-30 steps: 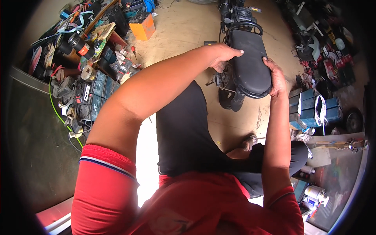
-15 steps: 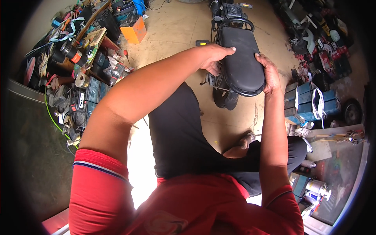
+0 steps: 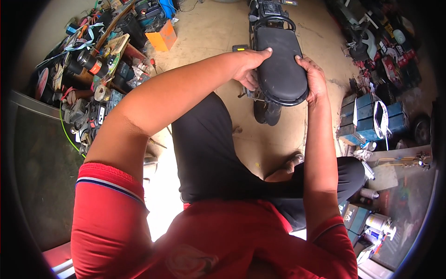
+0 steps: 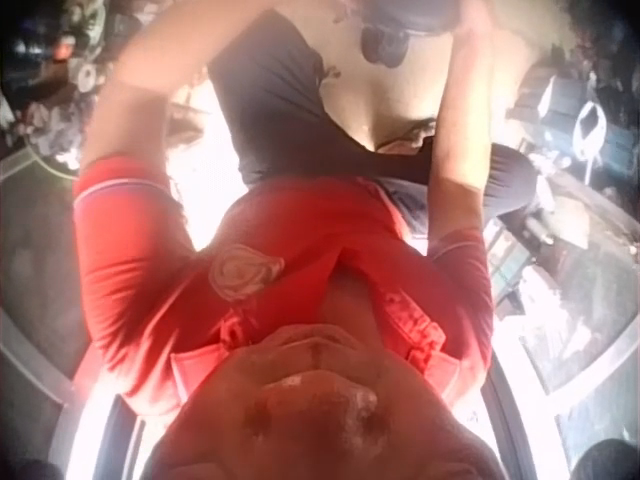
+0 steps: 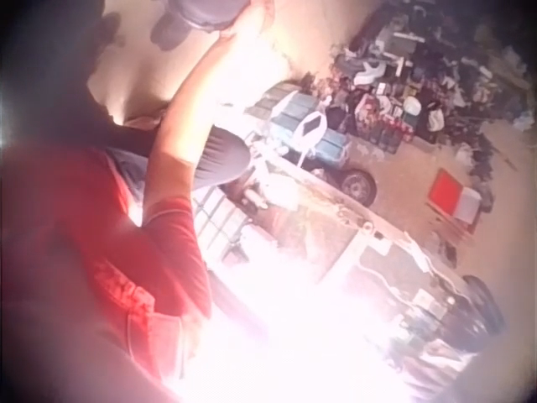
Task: The person works on an electric bicycle, adjusting parts on the wheel while the bike lies on the floor, then setting the frame upright to position the seat and tighten the wheel axle components by hand and with a wrench.
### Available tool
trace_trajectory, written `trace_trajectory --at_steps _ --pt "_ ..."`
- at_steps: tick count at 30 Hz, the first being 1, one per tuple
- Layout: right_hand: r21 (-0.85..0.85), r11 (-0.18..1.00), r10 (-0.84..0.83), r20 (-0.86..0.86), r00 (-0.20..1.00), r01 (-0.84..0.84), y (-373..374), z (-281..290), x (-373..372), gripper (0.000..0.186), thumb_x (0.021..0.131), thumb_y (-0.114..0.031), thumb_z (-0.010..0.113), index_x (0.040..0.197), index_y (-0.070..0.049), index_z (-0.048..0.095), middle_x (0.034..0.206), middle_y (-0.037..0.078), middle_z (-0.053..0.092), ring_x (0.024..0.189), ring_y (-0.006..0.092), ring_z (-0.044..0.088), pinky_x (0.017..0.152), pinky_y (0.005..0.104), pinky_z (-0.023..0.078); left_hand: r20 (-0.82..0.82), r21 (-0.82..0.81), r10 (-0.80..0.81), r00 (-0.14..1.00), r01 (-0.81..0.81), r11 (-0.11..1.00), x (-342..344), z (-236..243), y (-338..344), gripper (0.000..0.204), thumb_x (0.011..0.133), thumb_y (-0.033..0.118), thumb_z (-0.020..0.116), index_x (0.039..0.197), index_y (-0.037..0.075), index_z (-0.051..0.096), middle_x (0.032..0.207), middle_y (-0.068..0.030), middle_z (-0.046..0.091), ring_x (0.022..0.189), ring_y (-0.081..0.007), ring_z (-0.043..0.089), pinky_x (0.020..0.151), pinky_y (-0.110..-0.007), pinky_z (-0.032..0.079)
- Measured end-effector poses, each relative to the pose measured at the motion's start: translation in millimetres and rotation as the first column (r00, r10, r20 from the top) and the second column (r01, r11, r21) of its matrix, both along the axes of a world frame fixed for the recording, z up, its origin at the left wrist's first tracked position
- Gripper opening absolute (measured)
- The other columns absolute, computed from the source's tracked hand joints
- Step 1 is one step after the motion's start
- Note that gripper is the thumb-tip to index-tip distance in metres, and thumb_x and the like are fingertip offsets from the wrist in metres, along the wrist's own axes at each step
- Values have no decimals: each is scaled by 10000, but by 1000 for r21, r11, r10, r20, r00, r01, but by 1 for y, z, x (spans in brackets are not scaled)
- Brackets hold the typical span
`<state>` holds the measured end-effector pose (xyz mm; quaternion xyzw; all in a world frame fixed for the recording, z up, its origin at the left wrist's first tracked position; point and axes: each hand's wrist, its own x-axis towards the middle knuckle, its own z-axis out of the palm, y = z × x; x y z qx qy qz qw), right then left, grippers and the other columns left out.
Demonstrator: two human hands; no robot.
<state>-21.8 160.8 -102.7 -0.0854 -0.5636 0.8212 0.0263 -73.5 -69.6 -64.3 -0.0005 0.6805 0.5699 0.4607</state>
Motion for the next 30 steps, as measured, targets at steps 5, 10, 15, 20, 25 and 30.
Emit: trace_trajectory --at_steps 5,10,15,20,25,30 --pt "4 1000 3 -6 1000 -3 -5 3 2 402 969 -89 731 1298 119 629 1158 149 737 983 199 729 868 313 614 -114 -225 -89 990 62 972 -57 -38 -51 870 1076 582 509 1650 -24 266 1588 -387 402 1457 -505 466 1120 -626 478" --pt "8 998 -65 -23 998 66 2 4 9 514 966 -90 734 1395 137 565 1240 173 718 1039 211 728 900 309 605 -215 -257 -241 946 183 949 -57 -132 -48 960 934 589 754 1524 -104 447 1508 -307 498 1369 -453 553 1050 -576 557" --pt "11 999 -31 -31 999 31 -25 11 0 451 978 -70 717 1371 117 599 1246 153 719 1054 198 718 939 306 582 -431 -157 -63 900 -6 988 -59 -304 -40 649 882 554 800 1048 -70 745 905 -201 742 872 -290 707 831 -440 542" --pt "-49 999 -9 -21 1000 8 -11 -1 -3 414 995 -55 703 1363 112 612 1222 129 732 1031 185 719 935 285 575 -342 8 57 938 -57 998 -47 -321 -17 378 855 367 809 1006 23 766 853 -115 738 826 -250 697 778 -411 534" --pt "-10 997 -79 -13 997 78 -3 -5 -5 472 1000 -58 714 1420 111 583 1270 136 726 1051 177 715 947 284 572 -96 138 61 994 -47 989 -42 -250 -49 264 928 179 696 1116 -6 681 949 -113 694 694 -237 706 618 -380 587" --pt "20 994 -105 0 994 105 -2 -2 -4 501 988 -53 731 1440 99 576 1271 128 730 1055 168 714 960 283 568 75 203 136 988 -148 968 -40 -232 -75 430 923 250 715 1256 -10 634 937 -121 723 690 -231 723 627 -376 609"
